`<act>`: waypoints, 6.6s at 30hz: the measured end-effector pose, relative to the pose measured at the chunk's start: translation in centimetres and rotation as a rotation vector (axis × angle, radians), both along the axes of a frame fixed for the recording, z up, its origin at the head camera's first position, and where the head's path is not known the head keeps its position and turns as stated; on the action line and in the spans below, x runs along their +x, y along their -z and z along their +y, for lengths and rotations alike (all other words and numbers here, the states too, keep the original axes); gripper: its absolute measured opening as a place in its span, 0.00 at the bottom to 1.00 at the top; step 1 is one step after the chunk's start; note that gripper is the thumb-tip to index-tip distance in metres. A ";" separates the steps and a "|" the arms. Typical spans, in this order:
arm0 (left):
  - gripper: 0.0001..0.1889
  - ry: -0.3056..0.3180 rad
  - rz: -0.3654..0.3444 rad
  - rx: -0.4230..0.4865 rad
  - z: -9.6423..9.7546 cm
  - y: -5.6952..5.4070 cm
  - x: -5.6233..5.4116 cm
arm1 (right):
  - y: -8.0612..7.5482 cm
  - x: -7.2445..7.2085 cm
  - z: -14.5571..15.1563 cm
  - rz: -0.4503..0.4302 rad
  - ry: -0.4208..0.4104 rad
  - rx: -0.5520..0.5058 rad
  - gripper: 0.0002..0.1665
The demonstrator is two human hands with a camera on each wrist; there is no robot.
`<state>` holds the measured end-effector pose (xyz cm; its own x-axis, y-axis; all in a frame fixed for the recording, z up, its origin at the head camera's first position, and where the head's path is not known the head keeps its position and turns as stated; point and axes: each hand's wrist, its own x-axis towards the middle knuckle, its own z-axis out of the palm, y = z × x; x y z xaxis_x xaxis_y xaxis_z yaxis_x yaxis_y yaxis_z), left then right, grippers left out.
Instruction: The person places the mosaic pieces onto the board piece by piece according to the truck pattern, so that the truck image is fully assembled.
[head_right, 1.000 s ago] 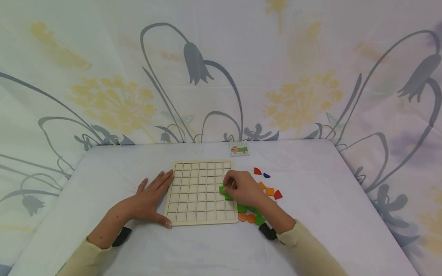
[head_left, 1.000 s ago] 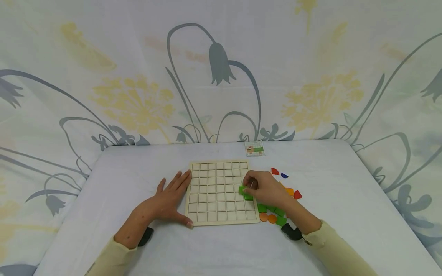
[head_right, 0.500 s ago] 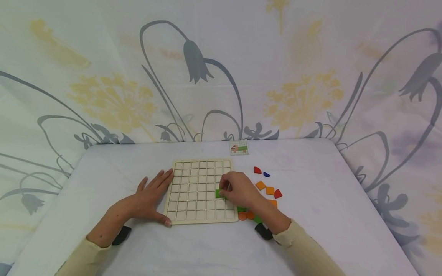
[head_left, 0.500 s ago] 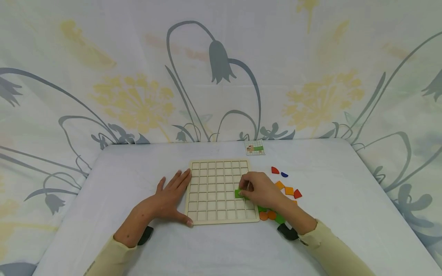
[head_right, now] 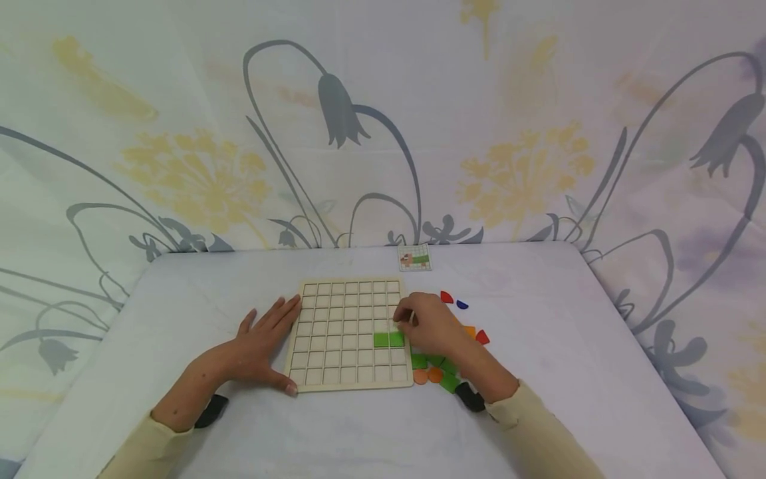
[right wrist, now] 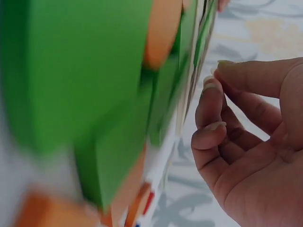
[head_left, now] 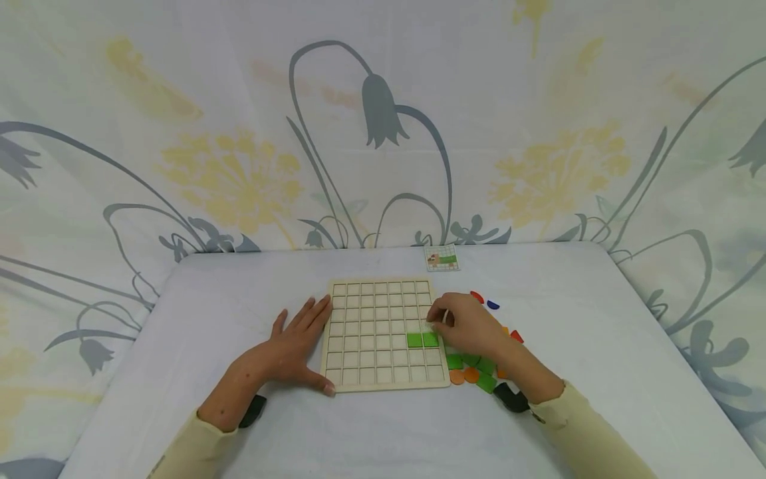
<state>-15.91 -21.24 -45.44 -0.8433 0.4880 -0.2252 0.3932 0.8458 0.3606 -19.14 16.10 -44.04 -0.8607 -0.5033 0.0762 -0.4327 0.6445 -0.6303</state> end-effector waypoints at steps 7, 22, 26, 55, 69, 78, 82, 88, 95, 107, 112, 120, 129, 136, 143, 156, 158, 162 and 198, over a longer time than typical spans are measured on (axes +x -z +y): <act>0.80 -0.003 -0.004 -0.006 0.0 0.1 0.1 | -1.0 -0.6 2.8 -0.040 -0.015 0.024 0.04; 0.79 0.001 -0.006 0.005 0.0 0.1 0.1 | -1.1 -0.5 4.5 -0.137 -0.084 0.168 0.11; 0.79 0.001 -0.003 0.001 0.0 0.1 0.1 | -1.2 -0.4 4.3 -0.133 -0.078 0.164 0.14; 0.79 0.001 -0.023 0.000 -0.1 0.0 0.1 | -1.9 -0.4 4.5 -0.186 -0.099 0.130 0.11; 0.79 -0.001 -0.023 0.004 -0.1 0.1 0.0 | -1.5 -2.0 1.4 -0.164 -0.103 0.043 0.09; 0.79 0.002 -0.029 0.006 -0.1 0.3 0.1 | -0.9 -2.6 -0.5 -0.120 -0.052 0.031 0.08; 0.79 0.002 -0.021 0.006 -0.1 0.2 0.1 | -0.7 -2.5 -0.8 -0.124 -0.046 0.010 0.07; 0.79 0.001 -0.018 0.012 -0.2 0.1 0.1 | -0.7 -2.4 -0.9 -0.152 -0.038 0.005 0.06; 0.79 0.004 -0.018 0.013 -0.2 0.1 0.1 | -0.8 -2.1 -0.9 -0.154 -0.044 0.048 0.08; 0.78 -0.002 -0.018 0.016 -0.2 0.0 0.1 | -1.4 -2.1 1.1 -0.135 -0.056 0.113 0.06; 0.79 -0.004 -0.021 0.017 -0.2 -0.1 0.1 | -1.8 -2.2 2.0 -0.188 -0.106 0.170 0.08; 0.79 -0.004 -0.021 0.015 -0.2 -0.1 0.1 | -1.7 -1.8 2.1 -0.231 -0.141 0.206 0.12; 0.79 -0.003 -0.026 0.020 -0.2 0.0 0.1 | -1.9 -1.6 2.0 -0.209 -0.155 0.212 0.14; 0.79 -0.003 -0.022 0.016 -0.2 -0.1 0.1 | -2.6 -1.6 2.5 -0.191 -0.198 0.167 0.11; 0.79 -0.003 -0.015 0.011 -0.3 0.1 0.0 | -2.5 -1.8 2.5 -0.188 -0.206 0.103 0.10; 0.78 0.001 -0.013 0.008 -0.3 0.1 0.0 | -1.6 -1.8 0.2 -0.073 -0.130 -0.033 0.07; 0.78 0.001 -0.013 0.005 -0.3 0.1 0.0 | -1.4 -1.8 -0.2 -0.041 -0.118 -0.050 0.07; 0.78 0.000 -0.017 0.011 -0.3 0.0 0.0 | -1.0 -1.8 -1.2 -0.023 -0.092 -0.072 0.07; 0.78 0.000 -0.020 0.023 -0.3 0.0 0.1 | 0.0 -1.6 -2.5 -0.041 -0.071 0.048 0.08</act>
